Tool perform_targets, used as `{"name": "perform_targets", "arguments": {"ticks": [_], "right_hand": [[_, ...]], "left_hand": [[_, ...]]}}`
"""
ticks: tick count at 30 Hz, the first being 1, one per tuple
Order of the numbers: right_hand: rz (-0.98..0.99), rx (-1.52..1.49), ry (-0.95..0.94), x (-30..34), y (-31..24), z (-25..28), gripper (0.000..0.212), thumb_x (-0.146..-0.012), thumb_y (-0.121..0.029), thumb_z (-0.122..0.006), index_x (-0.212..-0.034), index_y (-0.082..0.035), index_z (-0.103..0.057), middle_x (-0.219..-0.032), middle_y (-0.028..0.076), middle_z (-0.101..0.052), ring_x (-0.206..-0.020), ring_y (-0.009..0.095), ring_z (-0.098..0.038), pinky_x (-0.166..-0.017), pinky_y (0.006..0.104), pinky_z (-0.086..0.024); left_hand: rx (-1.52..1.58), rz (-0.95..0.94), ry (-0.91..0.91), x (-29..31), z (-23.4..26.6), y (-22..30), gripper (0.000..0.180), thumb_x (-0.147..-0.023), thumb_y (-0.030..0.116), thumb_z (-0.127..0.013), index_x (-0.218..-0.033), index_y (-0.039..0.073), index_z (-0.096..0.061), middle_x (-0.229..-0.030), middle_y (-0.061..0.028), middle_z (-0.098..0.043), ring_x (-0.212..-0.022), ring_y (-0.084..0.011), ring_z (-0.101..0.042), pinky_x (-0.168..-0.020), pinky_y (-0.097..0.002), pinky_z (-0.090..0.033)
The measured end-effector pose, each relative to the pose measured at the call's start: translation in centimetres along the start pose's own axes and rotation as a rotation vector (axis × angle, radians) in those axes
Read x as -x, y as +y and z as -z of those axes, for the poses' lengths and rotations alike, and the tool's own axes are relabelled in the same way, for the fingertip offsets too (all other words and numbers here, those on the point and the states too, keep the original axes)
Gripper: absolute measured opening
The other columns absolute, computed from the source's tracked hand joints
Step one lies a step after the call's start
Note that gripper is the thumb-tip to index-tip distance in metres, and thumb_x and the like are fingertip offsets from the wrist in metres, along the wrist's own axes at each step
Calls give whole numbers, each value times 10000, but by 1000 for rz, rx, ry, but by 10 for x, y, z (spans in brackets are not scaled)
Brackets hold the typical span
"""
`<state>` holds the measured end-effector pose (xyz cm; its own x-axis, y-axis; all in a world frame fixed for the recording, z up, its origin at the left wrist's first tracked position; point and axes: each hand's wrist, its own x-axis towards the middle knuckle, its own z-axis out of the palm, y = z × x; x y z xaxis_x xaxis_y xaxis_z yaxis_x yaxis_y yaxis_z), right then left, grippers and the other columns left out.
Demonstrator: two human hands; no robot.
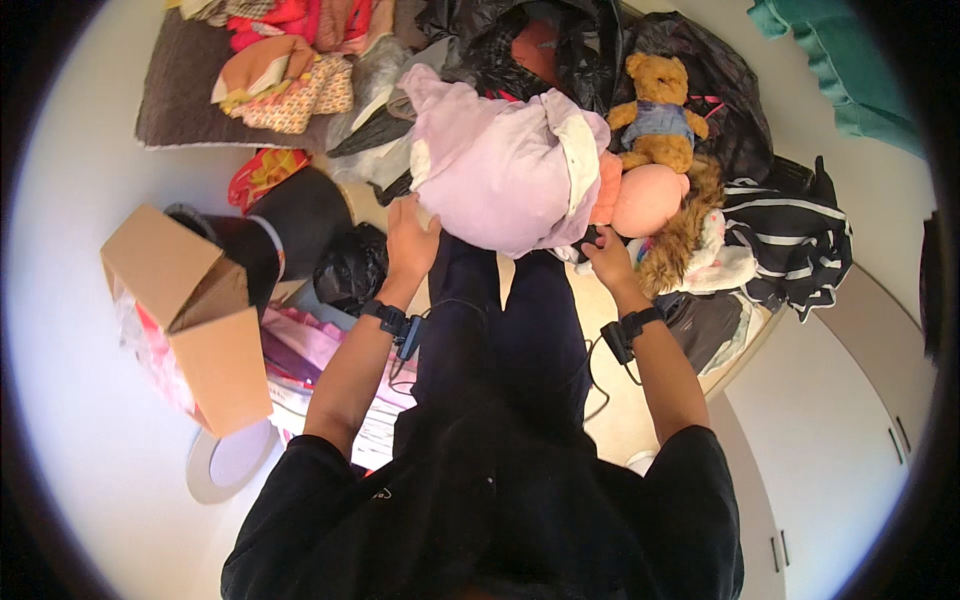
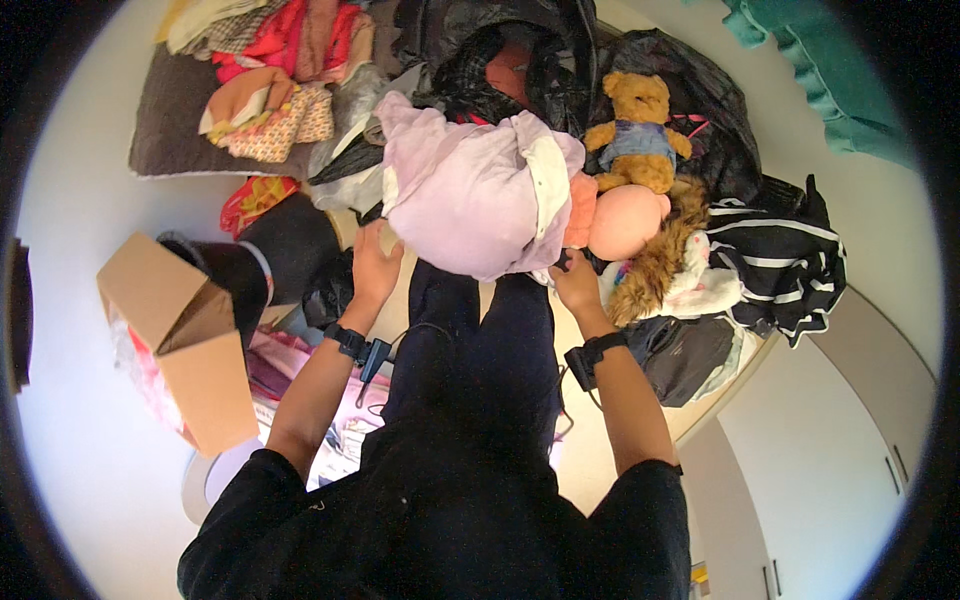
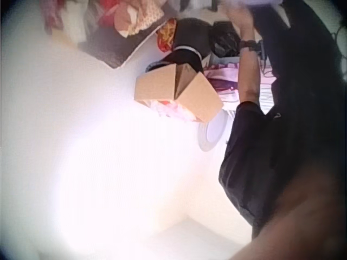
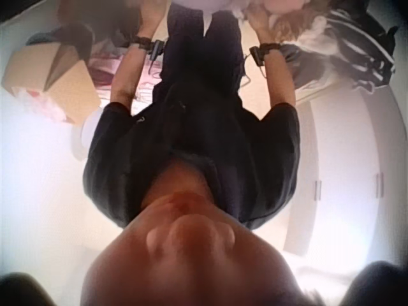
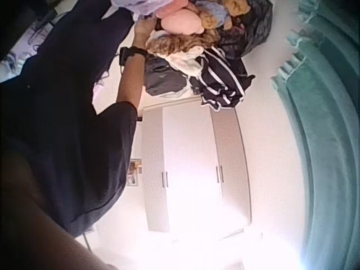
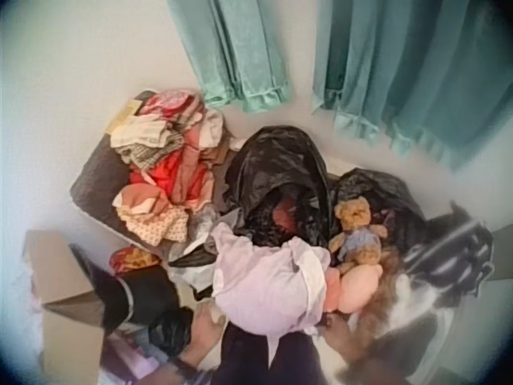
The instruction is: The person folds various pieces of clothing, including a yellow sweater, a purple shirt, a pink t-shirt, and a plaid shirt. They handle each item individually, smoothing and folding them before placing them into a pile on a bed.
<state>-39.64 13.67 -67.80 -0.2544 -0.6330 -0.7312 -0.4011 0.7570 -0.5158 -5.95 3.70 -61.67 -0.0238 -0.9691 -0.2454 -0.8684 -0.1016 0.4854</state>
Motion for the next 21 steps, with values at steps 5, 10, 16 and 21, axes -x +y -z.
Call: {"name": "perform_targets", "arguments": {"ticks": [5, 10, 16, 21], "right_hand": [[93, 30, 126, -36, -54, -20, 650, -746, -195, -705, -1281, 84, -461, -1164, 284, -586, -1109, 406, -568, -950, 414, -450], [75, 117, 286, -87, -43, -55, 575, -784, -67, -545, -1324, 54, -388, -1049, 319, -616, -1019, 444, -598, -901, 457, -470], [323, -28, 579, -50, -64, -41, 371, -859, 8, -437, -1220, 10, -525, -915, 302, -622, -796, 459, -620, -702, 479, -491], [413, -187, 507, 26, -115, -43, 429, -894, 4, -465, -1323, -1, -481, -1090, 274, -617, -962, 354, -660, -798, 389, -510]], "left_hand": [[-194, -194, 15, -68, -29, -2, 522, -776, 175, -697, -1235, 20, -502, -1200, -195, -500, -1058, -381, -518, -867, -449, -468], [-201, -231, -159, -107, -39, -19, 279, -827, 186, -594, -1039, 9, -549, -1000, -210, -604, -883, -383, -602, -717, -475, -510], [-54, -270, -278, -122, 10, 36, 197, -814, 169, -588, -774, -23, -572, -678, -174, -631, -583, -354, -613, -566, -446, -487], [704, 424, -477, -153, 18, 97, 263, -813, 191, -617, -739, -54, -559, -565, -142, -547, -443, -149, -493, -463, -347, -415]]}}
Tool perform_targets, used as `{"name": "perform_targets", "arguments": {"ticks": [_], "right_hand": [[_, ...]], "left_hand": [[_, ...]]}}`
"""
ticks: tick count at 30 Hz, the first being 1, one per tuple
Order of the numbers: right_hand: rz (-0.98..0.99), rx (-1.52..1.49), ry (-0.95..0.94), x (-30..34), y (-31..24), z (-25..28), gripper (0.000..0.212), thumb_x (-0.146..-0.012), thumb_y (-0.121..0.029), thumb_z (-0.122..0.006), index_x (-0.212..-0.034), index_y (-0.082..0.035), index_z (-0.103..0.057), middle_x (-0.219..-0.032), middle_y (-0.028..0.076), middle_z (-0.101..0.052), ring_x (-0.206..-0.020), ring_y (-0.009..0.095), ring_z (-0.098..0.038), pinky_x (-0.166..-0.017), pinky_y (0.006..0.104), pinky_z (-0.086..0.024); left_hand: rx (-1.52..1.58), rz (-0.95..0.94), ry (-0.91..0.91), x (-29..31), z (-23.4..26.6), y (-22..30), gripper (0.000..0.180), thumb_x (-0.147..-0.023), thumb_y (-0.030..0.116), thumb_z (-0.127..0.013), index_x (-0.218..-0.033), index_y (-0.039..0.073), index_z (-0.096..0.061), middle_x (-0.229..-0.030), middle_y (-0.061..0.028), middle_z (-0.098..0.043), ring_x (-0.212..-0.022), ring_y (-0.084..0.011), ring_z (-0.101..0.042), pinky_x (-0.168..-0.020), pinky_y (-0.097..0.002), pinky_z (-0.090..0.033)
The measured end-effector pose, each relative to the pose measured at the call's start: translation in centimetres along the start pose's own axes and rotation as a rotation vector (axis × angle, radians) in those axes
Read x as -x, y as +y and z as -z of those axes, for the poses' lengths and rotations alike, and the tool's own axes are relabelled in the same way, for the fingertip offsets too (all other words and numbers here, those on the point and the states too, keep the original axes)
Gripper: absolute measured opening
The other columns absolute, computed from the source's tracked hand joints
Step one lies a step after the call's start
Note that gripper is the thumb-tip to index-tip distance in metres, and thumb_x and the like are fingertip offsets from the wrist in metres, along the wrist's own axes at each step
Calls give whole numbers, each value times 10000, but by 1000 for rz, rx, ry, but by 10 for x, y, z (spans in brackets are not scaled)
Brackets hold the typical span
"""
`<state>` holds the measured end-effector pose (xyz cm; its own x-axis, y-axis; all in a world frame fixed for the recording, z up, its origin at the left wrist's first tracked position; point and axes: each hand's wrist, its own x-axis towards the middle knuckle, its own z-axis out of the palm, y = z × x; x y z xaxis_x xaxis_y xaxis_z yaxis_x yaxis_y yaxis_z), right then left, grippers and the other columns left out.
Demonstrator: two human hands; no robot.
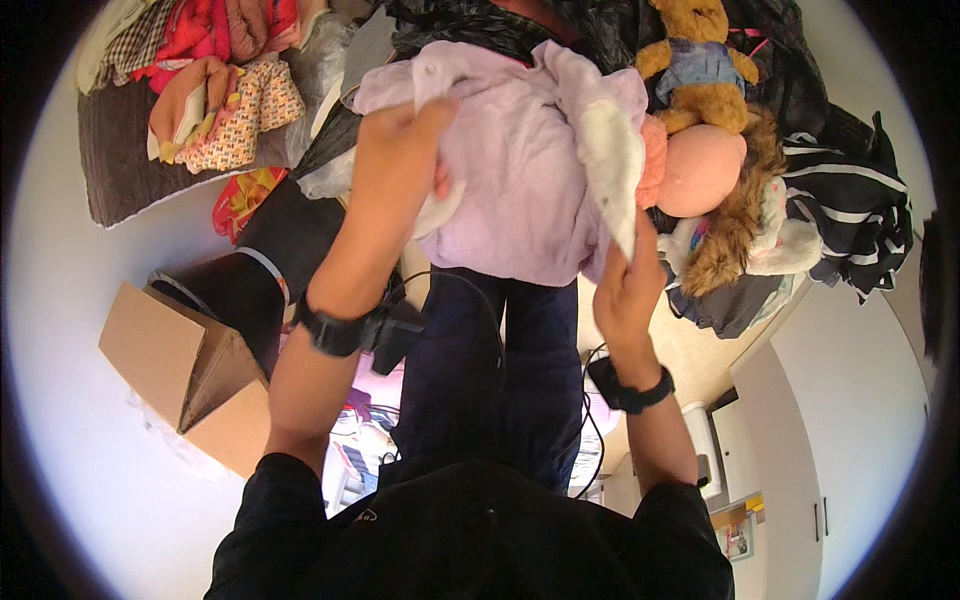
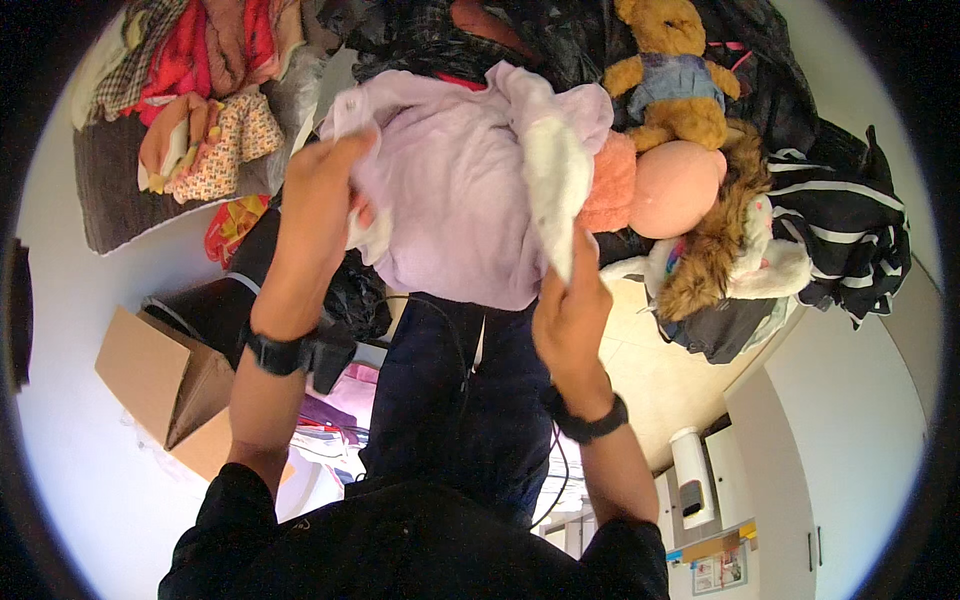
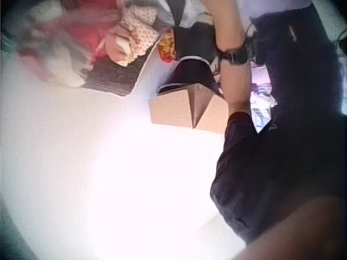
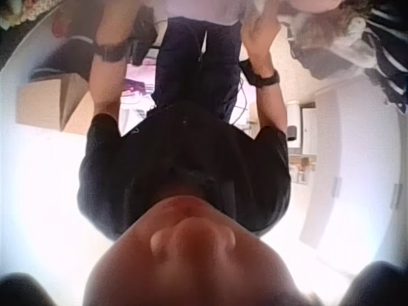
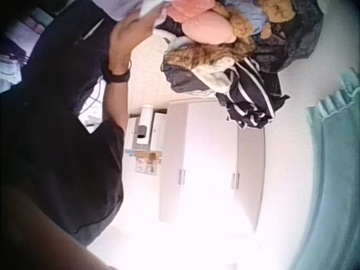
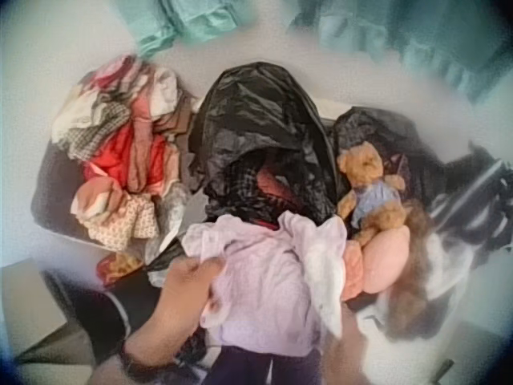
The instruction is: The person folds various pieces of clothing, including a yellow sweater, a purple shirt, a pink t-shirt, and a plaid shirt. They handle each item individually, smoothing and folding them before placing them into a pile on a bed.
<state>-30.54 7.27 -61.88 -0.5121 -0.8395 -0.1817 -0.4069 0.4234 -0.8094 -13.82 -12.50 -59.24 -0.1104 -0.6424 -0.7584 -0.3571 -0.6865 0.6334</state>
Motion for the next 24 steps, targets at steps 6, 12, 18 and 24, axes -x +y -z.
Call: {"name": "perform_targets", "arguments": {"ticks": [6, 12, 18, 24], "right_hand": [[-359, 170, -272, 13, 11, -22, 547, -848, -46, -570, -1363, 18, -398, -997, 304, -631, -880, 451, -636, -748, 468, -523], [-92, 293, 22, 0, 38, -24, 623, -798, -96, -668, -1350, 11, -402, -1118, 264, -572, -947, 424, -613, -753, 461, -524], [92, 359, 14, -65, 29, -18, 501, -776, -90, -688, -1247, -64, -517, -1147, 207, -538, -982, 381, -607, -753, 433, -530], [51, 500, -258, -107, 27, -34, 216, -826, -180, -653, -979, -32, -619, -930, 172, -635, -819, 339, -638, -685, 423, -519]], "left_hand": [[-507, -655, -2, -66, -68, -46, 237, -838, 215, -652, -781, -14, -626, -575, -79, -564, -523, -197, -554, -558, -332, -465], [-733, -708, 272, -17, -46, -68, 261, -749, 75, -673, -992, 10, -601, -858, -128, -588, -779, -263, -582, -720, -360, -478], [-1013, -668, 457, 19, 0, -119, 482, -718, 39, -628, -1184, 6, -511, -1170, -204, -489, -1137, -402, -432, -955, -454, -381], [-816, -628, 396, 16, 9, -144, 489, -708, -24, -618, -1186, -12, -515, -1120, -212, -512, -1073, -389, -507, -918, -426, -428]]}}
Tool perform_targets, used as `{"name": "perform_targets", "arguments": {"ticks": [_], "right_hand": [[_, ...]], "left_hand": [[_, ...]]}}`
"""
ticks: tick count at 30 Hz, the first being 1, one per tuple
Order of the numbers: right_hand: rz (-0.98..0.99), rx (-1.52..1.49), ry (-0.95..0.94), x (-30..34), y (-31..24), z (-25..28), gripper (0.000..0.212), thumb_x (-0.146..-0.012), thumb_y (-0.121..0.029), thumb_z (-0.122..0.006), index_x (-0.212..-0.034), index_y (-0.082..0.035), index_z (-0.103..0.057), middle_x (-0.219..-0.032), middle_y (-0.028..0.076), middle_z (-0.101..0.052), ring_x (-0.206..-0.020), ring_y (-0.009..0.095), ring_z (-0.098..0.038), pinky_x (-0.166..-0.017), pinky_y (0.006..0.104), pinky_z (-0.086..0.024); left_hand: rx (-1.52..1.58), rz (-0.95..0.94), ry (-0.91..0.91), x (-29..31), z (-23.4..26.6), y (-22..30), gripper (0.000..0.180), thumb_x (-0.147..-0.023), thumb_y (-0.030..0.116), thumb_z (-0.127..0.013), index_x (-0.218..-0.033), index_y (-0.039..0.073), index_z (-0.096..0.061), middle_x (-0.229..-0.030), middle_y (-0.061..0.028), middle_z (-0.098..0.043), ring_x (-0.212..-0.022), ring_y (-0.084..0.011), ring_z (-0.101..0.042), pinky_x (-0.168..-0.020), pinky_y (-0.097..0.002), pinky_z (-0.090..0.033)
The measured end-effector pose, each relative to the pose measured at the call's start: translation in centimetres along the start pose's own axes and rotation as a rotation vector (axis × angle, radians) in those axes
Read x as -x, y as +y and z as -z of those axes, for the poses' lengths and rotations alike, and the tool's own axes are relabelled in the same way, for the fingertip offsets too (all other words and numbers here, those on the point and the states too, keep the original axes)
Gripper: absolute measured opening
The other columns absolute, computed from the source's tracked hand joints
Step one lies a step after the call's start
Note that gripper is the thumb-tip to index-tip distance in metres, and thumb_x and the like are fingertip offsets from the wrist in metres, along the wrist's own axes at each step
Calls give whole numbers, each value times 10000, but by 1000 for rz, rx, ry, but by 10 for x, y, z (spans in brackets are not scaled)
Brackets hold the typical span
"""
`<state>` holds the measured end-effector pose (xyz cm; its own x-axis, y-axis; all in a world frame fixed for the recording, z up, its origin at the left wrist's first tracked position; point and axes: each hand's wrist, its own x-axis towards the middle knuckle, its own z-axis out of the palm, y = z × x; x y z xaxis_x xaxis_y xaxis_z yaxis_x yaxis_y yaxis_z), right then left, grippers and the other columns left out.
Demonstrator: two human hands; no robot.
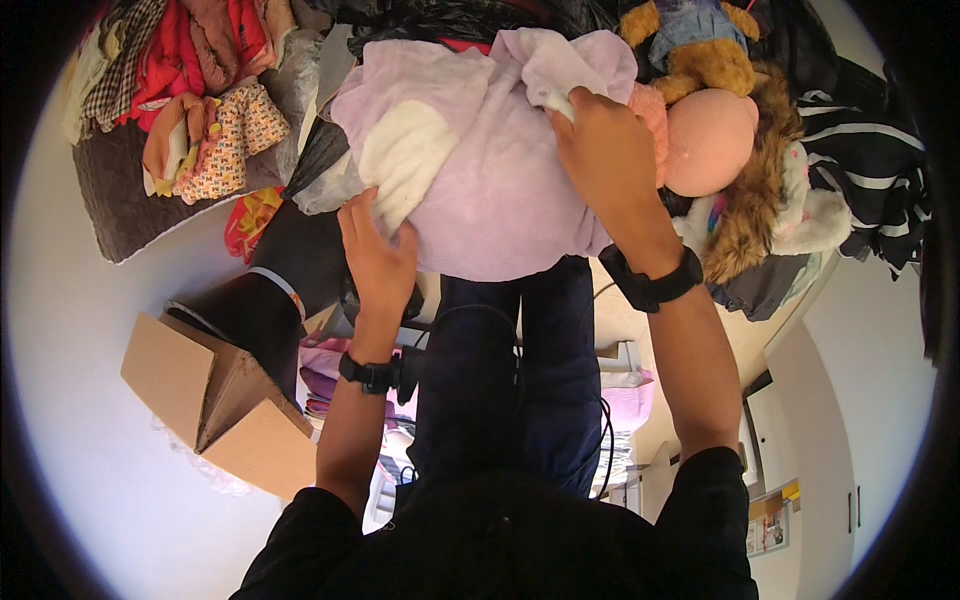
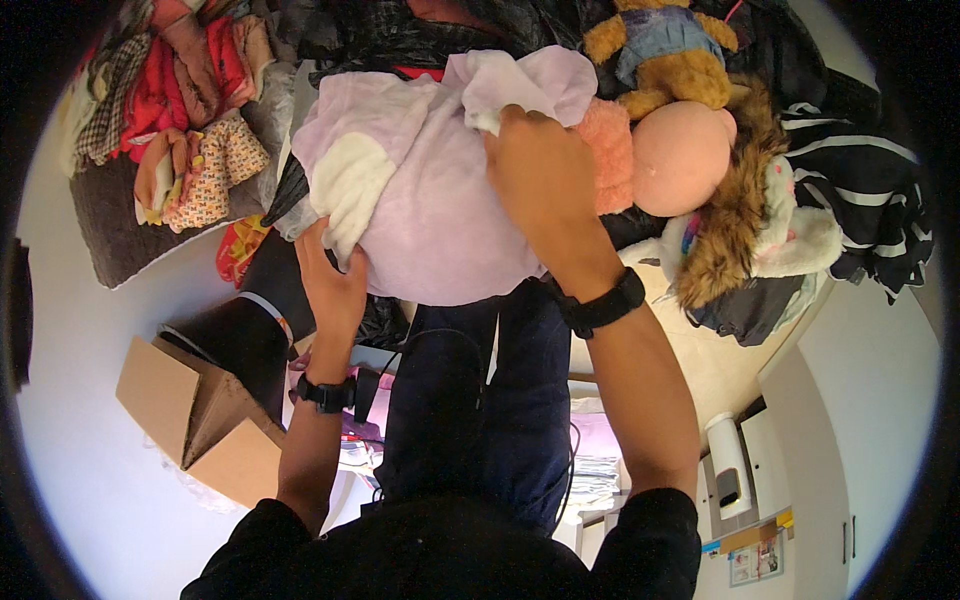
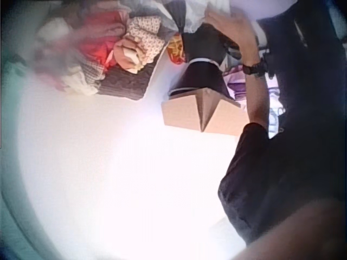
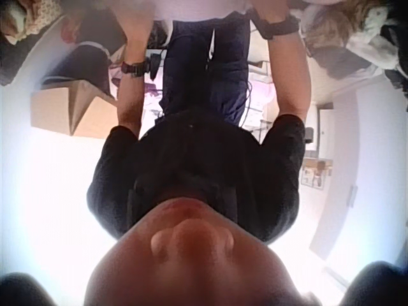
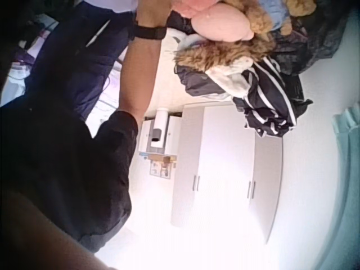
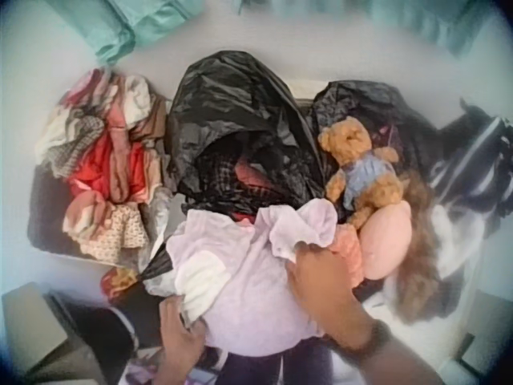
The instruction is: The person folds various pieces of clothing, including a yellow sweater, a purple shirt, a pink t-shirt, and a plaid shirt. They handle each item individually, smoothing and folding them before placing them into a pile on a bed.
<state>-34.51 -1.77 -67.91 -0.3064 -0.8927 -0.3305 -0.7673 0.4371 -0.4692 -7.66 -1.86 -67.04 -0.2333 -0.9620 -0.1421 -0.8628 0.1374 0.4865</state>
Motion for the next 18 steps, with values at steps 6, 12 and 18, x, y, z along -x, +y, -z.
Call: {"name": "perform_targets", "arguments": {"ticks": [6, 12, 18], "right_hand": [[-105, -312, 187, 14, -41, 30, 235, -855, -203, -623, -971, 0, -604, -879, 204, -640, -802, 358, -630, -705, 436, -510], [100, -231, -35, 38, -41, -23, 463, -785, -143, -662, -1215, -18, -547, -1194, 194, -584, -1085, 356, -560, -926, 400, -463], [71, -343, 351, 86, -20, -20, 511, -740, -36, -667, -1220, 12, -500, -1116, 217, -518, -1056, 415, -516, -939, 425, -437]], "left_hand": [[-8, -52, 169, -6, 25, -4, 359, -714, -61, -576, -1073, -39, -571, -990, -177, -552, -907, -341, -565, -840, -351, -450], [127, 10, 98, 15, 50, 44, 225, -769, -54, -537, -974, -32, -626, -866, -86, -549, -732, -129, -536, -609, -234, -413], [246, 135, 9, 12, 25, 63, 127, -891, 24, -551, -973, -47, -616, -680, -27, -529, -598, -68, -426, -534, -235, -358]]}}
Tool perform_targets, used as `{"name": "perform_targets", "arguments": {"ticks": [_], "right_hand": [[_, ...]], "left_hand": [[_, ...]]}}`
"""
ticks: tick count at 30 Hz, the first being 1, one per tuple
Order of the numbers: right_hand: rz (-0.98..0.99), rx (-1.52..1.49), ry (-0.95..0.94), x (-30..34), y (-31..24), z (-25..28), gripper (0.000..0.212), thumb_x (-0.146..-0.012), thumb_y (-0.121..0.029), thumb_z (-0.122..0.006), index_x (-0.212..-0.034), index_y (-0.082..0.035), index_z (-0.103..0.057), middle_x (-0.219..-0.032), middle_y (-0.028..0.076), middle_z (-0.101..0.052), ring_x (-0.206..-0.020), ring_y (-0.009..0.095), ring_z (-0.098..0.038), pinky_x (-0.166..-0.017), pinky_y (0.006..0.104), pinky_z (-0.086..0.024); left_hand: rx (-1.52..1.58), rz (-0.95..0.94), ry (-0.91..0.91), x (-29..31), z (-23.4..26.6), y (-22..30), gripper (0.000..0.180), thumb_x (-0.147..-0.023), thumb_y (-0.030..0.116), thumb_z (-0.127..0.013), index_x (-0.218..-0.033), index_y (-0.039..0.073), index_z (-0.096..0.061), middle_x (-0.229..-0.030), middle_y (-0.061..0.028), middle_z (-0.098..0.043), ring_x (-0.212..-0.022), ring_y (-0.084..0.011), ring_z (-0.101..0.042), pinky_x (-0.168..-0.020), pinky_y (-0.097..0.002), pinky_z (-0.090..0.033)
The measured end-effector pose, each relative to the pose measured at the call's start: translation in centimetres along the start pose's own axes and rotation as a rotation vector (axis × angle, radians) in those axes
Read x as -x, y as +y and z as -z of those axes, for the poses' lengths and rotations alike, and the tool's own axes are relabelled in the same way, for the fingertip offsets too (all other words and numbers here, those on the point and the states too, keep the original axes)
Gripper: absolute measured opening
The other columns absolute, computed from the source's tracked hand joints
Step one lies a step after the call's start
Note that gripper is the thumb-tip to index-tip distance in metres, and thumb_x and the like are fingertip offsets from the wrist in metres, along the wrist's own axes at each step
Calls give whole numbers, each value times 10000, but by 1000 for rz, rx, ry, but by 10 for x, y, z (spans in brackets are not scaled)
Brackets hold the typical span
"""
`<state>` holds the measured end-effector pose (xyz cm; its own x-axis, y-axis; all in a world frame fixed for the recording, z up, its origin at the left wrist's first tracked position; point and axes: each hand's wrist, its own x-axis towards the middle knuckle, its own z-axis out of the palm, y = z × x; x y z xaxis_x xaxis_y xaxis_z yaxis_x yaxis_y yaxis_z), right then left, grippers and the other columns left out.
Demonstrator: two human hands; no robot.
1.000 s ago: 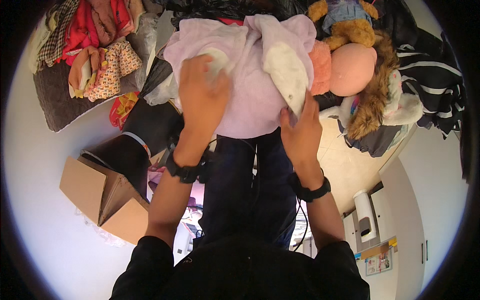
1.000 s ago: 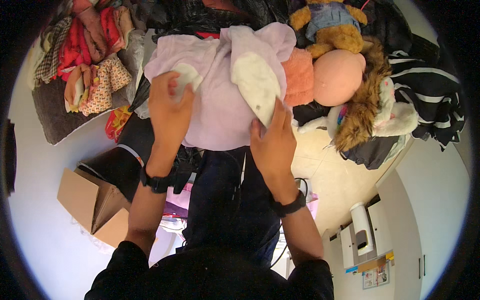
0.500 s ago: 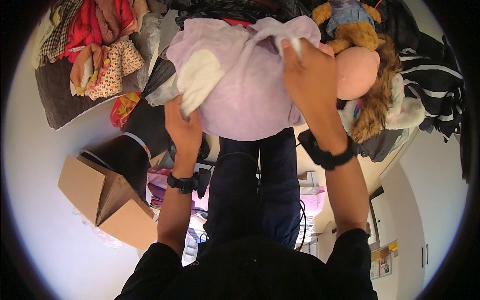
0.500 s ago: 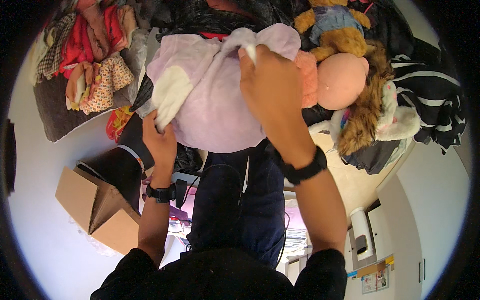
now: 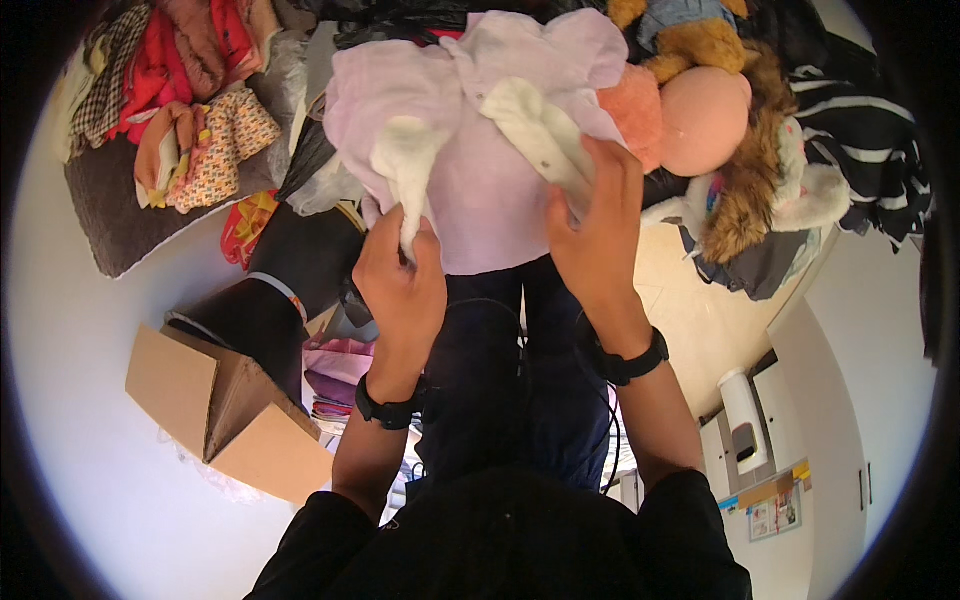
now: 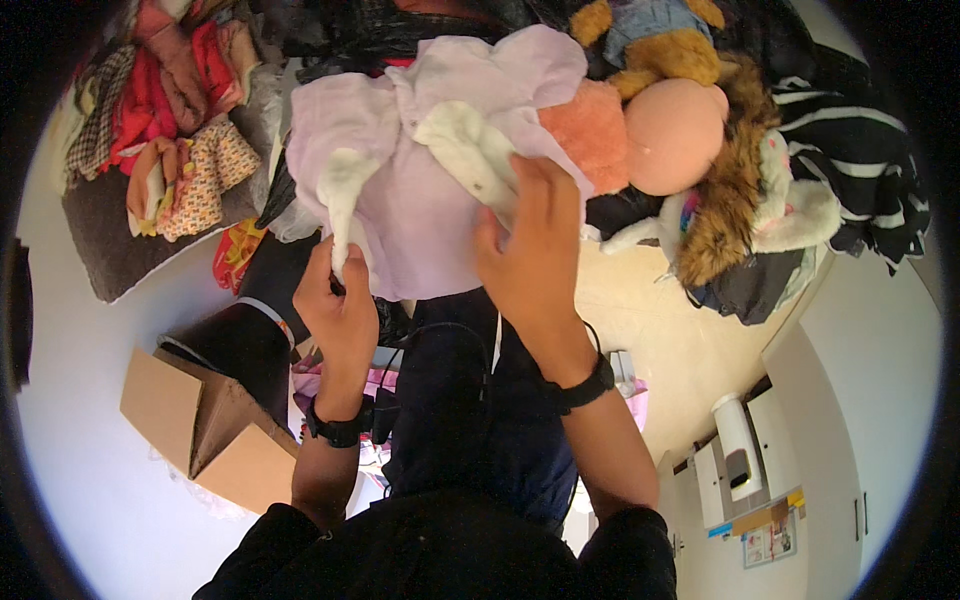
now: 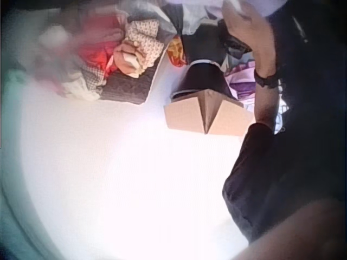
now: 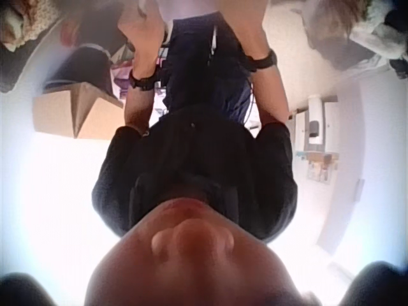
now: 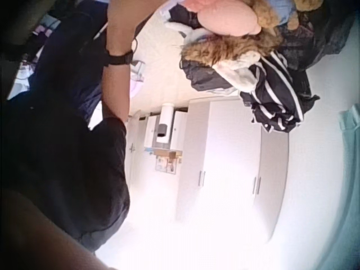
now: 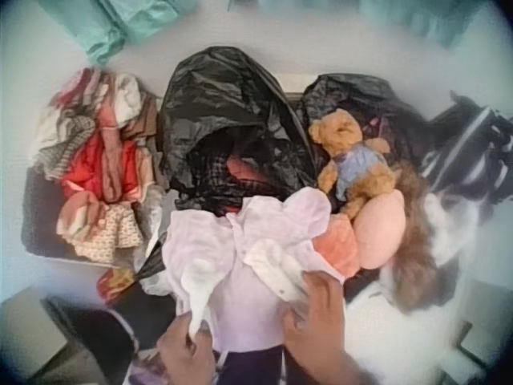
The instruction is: The person folds various pieces of clothing, including a yellow sweater, a purple shirt, a pink t-shirt, and a plaid shirt. They handle each item individually, smoothing and folding them before placing them into a pile on a bed.
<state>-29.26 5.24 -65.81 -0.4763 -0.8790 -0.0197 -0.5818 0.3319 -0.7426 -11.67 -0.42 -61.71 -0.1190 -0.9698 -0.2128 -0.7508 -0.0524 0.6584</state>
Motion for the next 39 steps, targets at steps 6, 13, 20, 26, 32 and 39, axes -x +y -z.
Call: {"name": "perform_targets", "arguments": {"ticks": [6, 13, 20, 26, 32, 39], "right_hand": [[-485, -46, -137, 69, 42, 1, 479, -745, -59, -700, -1172, 21, -499, -1100, 211, -528, -1027, 374, -539, -870, 420, -467], [-550, -21, -110, 90, 83, -22, 220, -755, -35, -682, -949, 29, -601, -920, 198, -603, -867, 364, -589, -759, 410, -471], [-650, -142, -88, 97, 79, 4, 221, -749, -6, -675, -947, 11, -578, -864, 186, -611, -740, 317, -620, -663, 366, -486], [-426, -126, -102, 124, 25, 47, 255, -695, 16, -675, -910, -19, -542, -787, 157, -554, -647, 313, -589, -593, 367, -475], [-479, -202, -403, 132, -4, 7, 254, -747, -80, -648, -965, -26, -528, -837, 176, -606, -726, 381, -617, -629, 445, -499], [-395, -113, -416, 95, 4, -3, 301, -792, -173, -694, -1003, -28, -535, -798, 157, -615, -708, 365, -622, -624, 438, -500]], "left_hand": [[-135, -185, 11, 12, -11, -23, 350, -838, -10, -592, -1182, -43, -535, -942, -113, -529, -868, -190, -515, -768, -308, -423], [-119, 61, 62, 33, -9, -88, 567, -778, -1, -651, -1295, -31, -420, -1128, -153, -520, -1045, -249, -527, -945, -345, -412], [293, 407, -24, 26, 12, -118, 199, -778, -21, -655, -915, -16, -512, -860, -56, -566, -843, -155, -543, -774, -258, -434], [-218, 2, 138, 72, 65, -65, 296, -733, -79, -613, -978, 10, -472, -910, -75, -465, -794, -167, -498, -710, -268, -421], [-63, 196, -160, 88, 3, -7, 395, -822, 32, -586, -1179, -27, -427, -1029, -209, -536, -905, -274, -580, -799, -345, -469], [-279, 139, -452, 58, -34, -20, 381, -829, 173, -668, -1100, -14, -477, -804, -212, -620, -674, -390, -616, -601, -427, -489]]}}
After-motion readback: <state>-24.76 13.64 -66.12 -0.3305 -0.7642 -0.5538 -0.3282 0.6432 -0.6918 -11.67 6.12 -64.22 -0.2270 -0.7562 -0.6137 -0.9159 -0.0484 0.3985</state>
